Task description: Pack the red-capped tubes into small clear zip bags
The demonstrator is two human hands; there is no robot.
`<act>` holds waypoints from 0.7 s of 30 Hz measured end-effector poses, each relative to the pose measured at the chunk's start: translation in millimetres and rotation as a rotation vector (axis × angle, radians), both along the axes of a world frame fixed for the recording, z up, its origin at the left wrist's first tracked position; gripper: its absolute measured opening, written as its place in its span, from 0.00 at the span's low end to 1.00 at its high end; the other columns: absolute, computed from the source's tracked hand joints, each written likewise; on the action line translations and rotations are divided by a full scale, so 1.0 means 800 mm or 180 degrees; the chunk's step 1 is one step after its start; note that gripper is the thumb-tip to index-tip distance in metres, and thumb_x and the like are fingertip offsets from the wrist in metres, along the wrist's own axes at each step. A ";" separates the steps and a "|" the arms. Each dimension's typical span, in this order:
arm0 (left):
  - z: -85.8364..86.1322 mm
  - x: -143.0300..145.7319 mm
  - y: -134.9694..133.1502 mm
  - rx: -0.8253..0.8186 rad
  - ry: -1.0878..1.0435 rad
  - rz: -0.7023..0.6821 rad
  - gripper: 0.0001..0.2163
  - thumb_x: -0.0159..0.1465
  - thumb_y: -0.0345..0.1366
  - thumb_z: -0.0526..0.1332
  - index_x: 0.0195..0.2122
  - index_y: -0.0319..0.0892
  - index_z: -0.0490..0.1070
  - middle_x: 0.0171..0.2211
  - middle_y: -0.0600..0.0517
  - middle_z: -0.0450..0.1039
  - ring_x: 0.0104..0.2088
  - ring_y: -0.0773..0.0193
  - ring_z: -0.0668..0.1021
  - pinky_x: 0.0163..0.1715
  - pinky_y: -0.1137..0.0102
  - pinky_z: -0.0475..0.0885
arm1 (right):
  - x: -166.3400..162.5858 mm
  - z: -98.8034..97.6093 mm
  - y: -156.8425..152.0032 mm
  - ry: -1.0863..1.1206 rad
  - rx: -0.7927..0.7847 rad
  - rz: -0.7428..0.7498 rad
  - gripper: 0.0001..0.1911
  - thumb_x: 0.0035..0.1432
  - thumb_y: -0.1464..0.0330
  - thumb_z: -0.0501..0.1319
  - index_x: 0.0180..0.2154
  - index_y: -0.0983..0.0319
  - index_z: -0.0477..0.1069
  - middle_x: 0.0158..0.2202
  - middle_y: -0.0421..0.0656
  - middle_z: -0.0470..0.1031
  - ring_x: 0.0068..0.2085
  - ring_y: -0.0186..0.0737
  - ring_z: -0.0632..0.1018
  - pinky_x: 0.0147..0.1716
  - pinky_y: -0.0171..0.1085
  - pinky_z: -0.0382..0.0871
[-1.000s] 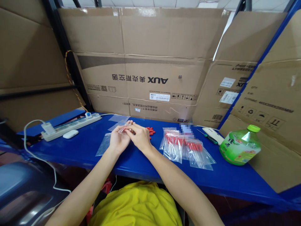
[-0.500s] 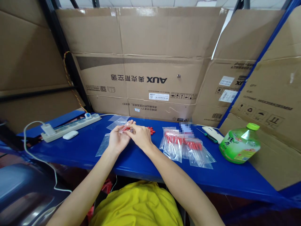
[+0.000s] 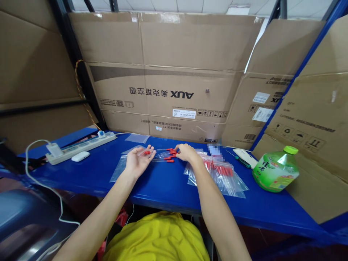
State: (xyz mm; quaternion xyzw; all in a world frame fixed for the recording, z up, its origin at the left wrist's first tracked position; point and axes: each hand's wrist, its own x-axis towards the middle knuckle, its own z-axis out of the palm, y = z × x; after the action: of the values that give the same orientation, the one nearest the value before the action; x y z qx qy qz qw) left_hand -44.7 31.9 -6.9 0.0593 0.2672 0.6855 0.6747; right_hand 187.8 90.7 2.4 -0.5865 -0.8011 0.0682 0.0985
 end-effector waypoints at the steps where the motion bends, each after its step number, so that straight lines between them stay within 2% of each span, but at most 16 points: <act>1: 0.000 -0.001 0.000 -0.0031 -0.0013 0.0030 0.11 0.55 0.24 0.58 0.39 0.41 0.71 0.42 0.42 0.78 0.43 0.55 0.84 0.47 0.58 0.81 | 0.000 -0.003 0.001 -0.0012 -0.0012 0.0001 0.17 0.59 0.68 0.69 0.51 0.52 0.80 0.46 0.41 0.85 0.48 0.44 0.83 0.43 0.35 0.70; 4: 0.001 -0.002 0.000 -0.0042 -0.0066 0.0103 0.11 0.55 0.24 0.58 0.38 0.42 0.70 0.50 0.40 0.76 0.51 0.53 0.82 0.52 0.58 0.80 | -0.004 -0.010 0.002 -0.0056 0.0013 -0.0039 0.17 0.57 0.67 0.71 0.49 0.54 0.79 0.48 0.43 0.84 0.49 0.46 0.82 0.42 0.35 0.69; 8: 0.005 -0.002 -0.002 0.0034 -0.0116 0.0222 0.10 0.55 0.25 0.58 0.37 0.43 0.67 0.54 0.38 0.74 0.59 0.49 0.79 0.56 0.54 0.79 | -0.007 -0.015 0.004 -0.0055 0.0016 0.0019 0.12 0.58 0.68 0.70 0.45 0.54 0.80 0.47 0.43 0.83 0.47 0.44 0.82 0.40 0.34 0.66; 13: 0.008 -0.001 -0.004 0.0158 -0.0211 0.0219 0.13 0.54 0.26 0.57 0.41 0.42 0.68 0.55 0.38 0.75 0.63 0.48 0.76 0.59 0.52 0.77 | -0.005 -0.015 0.005 0.0065 0.0113 0.0137 0.07 0.60 0.68 0.68 0.42 0.54 0.81 0.45 0.43 0.84 0.47 0.45 0.81 0.40 0.35 0.65; 17: 0.008 -0.003 -0.004 0.0223 -0.0343 0.0254 0.17 0.56 0.28 0.57 0.47 0.40 0.70 0.56 0.37 0.74 0.64 0.48 0.76 0.57 0.54 0.78 | -0.001 -0.004 0.005 0.0237 0.0298 0.0180 0.06 0.60 0.68 0.67 0.41 0.56 0.79 0.45 0.44 0.83 0.47 0.46 0.81 0.41 0.36 0.67; 19: 0.007 -0.005 -0.004 0.0281 -0.0464 0.0370 0.18 0.57 0.29 0.56 0.50 0.40 0.69 0.57 0.37 0.73 0.63 0.50 0.76 0.56 0.57 0.80 | -0.001 0.005 0.003 0.0686 0.0517 0.0314 0.07 0.59 0.69 0.65 0.42 0.57 0.77 0.40 0.43 0.83 0.43 0.43 0.81 0.40 0.35 0.68; 21: 0.006 -0.009 -0.002 0.0368 -0.0605 0.0545 0.19 0.58 0.30 0.57 0.52 0.41 0.68 0.58 0.38 0.73 0.63 0.51 0.77 0.54 0.59 0.80 | -0.006 0.014 -0.002 0.1545 0.0844 0.0610 0.06 0.59 0.70 0.62 0.40 0.58 0.73 0.36 0.40 0.81 0.38 0.39 0.80 0.39 0.35 0.69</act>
State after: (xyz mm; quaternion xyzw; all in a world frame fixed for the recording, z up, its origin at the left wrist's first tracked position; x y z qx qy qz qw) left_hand -51.7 29.9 -2.3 0.0099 0.1662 0.7573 0.6315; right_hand 183.3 89.5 13.4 -0.4567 -0.8077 0.1102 0.3561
